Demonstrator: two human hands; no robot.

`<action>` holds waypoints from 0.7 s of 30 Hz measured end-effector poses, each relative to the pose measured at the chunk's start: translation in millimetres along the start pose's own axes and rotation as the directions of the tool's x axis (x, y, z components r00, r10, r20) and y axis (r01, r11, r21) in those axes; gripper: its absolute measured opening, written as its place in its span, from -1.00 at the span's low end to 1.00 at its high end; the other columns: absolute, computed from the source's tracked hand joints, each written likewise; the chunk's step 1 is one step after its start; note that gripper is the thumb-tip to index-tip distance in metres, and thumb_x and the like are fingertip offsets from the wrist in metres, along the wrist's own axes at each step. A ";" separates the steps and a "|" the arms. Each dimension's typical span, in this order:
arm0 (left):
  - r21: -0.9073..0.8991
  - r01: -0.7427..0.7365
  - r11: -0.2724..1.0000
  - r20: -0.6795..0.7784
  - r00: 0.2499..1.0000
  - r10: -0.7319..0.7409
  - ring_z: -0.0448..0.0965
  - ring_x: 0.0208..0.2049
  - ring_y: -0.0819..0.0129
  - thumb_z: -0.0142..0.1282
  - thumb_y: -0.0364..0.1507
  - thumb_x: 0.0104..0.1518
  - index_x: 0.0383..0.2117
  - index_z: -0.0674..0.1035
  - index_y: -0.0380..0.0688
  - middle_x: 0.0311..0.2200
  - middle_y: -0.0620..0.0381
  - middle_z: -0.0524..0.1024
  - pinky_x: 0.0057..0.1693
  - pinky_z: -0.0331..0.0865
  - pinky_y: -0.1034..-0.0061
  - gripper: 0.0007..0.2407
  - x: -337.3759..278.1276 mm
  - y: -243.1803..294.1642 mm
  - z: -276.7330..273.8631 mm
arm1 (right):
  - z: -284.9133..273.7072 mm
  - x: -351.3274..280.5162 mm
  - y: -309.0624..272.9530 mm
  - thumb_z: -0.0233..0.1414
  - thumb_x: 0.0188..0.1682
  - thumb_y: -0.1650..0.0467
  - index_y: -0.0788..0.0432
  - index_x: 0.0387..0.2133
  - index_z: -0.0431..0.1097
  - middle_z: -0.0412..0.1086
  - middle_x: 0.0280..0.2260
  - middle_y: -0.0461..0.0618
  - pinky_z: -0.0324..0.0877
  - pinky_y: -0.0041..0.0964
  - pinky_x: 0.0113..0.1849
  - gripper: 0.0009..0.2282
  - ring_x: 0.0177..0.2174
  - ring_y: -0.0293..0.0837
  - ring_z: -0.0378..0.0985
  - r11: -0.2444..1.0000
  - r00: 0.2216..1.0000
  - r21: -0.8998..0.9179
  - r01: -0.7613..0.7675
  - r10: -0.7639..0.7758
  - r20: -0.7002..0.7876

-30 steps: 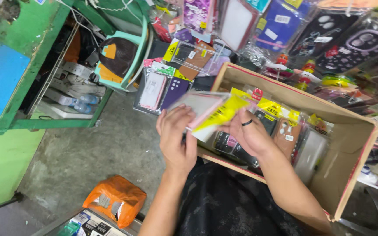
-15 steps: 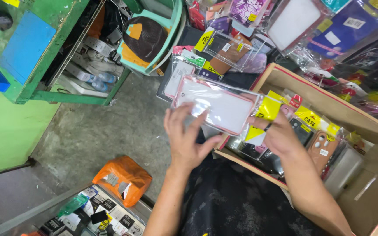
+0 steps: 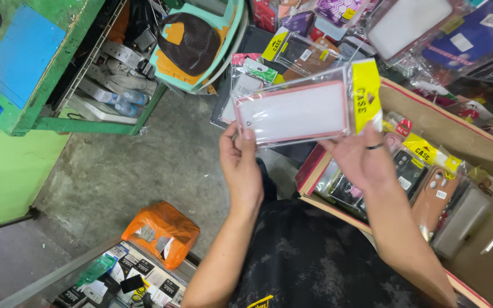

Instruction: The person sorts through a box of mobile phone cases, removes cases from their plastic packaging to check them, and places the items back into the box and onto nearby display shelves.

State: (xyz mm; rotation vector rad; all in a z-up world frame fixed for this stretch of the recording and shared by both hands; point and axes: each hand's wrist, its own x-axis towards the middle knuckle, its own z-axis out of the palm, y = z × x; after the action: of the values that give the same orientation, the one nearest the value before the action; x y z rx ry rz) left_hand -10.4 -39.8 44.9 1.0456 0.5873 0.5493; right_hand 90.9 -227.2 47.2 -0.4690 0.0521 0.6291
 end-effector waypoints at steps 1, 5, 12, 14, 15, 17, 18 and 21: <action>0.003 -0.009 1.000 0.008 1.000 0.009 0.47 -0.07 0.44 -0.01 -0.45 0.39 0.17 0.38 -0.35 -0.06 0.01 0.54 0.11 0.34 0.52 -0.70 -1.1 -5.3 1.7 | 4.2 2.8 16.0 0.13 -0.03 0.29 0.25 0.20 0.18 0.37 0.13 0.13 0.38 0.10 0.17 -0.45 0.13 0.10 0.45 1.000 1.000 -0.001 0.000 0.000 -0.001; 0.077 -0.036 0.996 0.020 0.999 0.035 0.45 0.01 0.53 -0.12 -0.36 0.41 0.12 0.38 -0.31 -0.01 0.13 0.50 0.20 0.32 0.57 -0.71 3.1 -7.4 -7.5 | 22.6 15.1 68.1 0.04 0.06 0.47 0.30 0.19 0.17 0.38 0.07 0.05 0.46 -0.01 0.06 -0.59 0.05 -0.01 0.48 0.844 0.994 -0.536 -0.023 -0.038 -0.102; 0.514 -0.187 0.837 0.122 0.982 0.144 0.55 -0.24 0.47 0.08 -0.44 0.30 0.07 0.46 -0.33 -0.21 0.04 0.59 -0.09 0.46 0.55 -0.72 29.4 15.5 -39.8 | 27.7 44.8 92.4 0.04 0.11 0.48 0.38 0.06 0.32 0.45 -0.04 0.08 0.51 -0.12 -0.05 -0.72 -0.07 -0.08 0.55 0.847 0.986 -0.531 -0.016 -0.074 -0.147; 0.336 -0.080 0.938 0.146 0.989 0.032 0.59 -0.33 0.47 0.10 -0.45 0.28 0.07 0.42 -0.33 -0.20 0.05 0.62 -0.18 0.51 0.53 -0.70 33.4 16.3 -36.7 | 26.0 49.0 99.9 0.07 0.08 0.51 0.38 0.05 0.33 0.45 -0.06 0.07 0.49 -0.15 -0.06 -0.72 -0.09 -0.10 0.54 0.819 0.995 -0.573 -0.026 -0.035 -0.094; 0.336 -0.082 0.938 0.145 0.989 0.035 0.59 -0.33 0.47 0.10 -0.45 0.28 0.07 0.42 -0.33 -0.20 0.05 0.62 -0.18 0.51 0.53 -0.70 34.2 17.4 -36.2 | 25.1 50.8 103.3 0.10 0.06 0.53 0.37 0.04 0.34 0.45 -0.08 0.07 0.47 -0.17 -0.07 -0.71 -0.10 -0.11 0.52 0.789 0.999 -0.613 -0.033 0.005 -0.047; 0.353 -0.018 0.935 0.137 0.990 -0.032 0.58 -0.40 0.42 0.10 -0.43 0.30 0.11 0.43 -0.33 -0.23 -0.03 0.65 -0.21 0.48 0.52 -0.69 35.0 20.5 -34.6 | 23.8 57.7 106.3 0.11 0.04 0.54 0.36 0.04 0.34 0.45 -0.09 0.05 0.48 -0.20 -0.09 -0.70 -0.11 -0.13 0.52 0.799 0.998 -0.600 -0.037 0.001 -0.060; 0.352 -0.023 0.936 0.141 0.990 -0.029 0.58 -0.40 0.42 0.10 -0.43 0.30 0.11 0.43 -0.33 -0.23 -0.03 0.65 -0.21 0.48 0.52 -0.69 36.0 23.3 -34.6 | 23.6 62.3 106.7 0.13 0.02 0.55 0.34 0.04 0.33 0.45 -0.09 0.04 0.49 -0.22 -0.11 -0.69 -0.13 -0.15 0.53 0.810 0.998 -0.585 -0.036 -0.006 -0.070; 0.613 -0.283 0.738 0.205 0.959 0.197 0.60 -0.26 0.30 0.18 -0.40 0.20 0.21 0.33 -0.29 -0.05 -0.02 0.57 -0.11 0.48 0.45 -0.53 36.5 33.0 -36.5 | 22.8 69.1 106.7 0.11 -0.03 0.53 0.32 -0.01 0.34 0.49 -0.13 0.05 0.56 -0.20 -0.16 -0.70 -0.18 -0.12 0.60 0.824 0.983 -0.559 -0.094 -0.013 -0.184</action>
State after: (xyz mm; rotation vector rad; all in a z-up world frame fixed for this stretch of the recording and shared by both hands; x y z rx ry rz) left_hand -13.4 20.7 54.3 1.8198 0.5367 0.5105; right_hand 83.1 -103.4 11.4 -1.1105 0.0460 0.6384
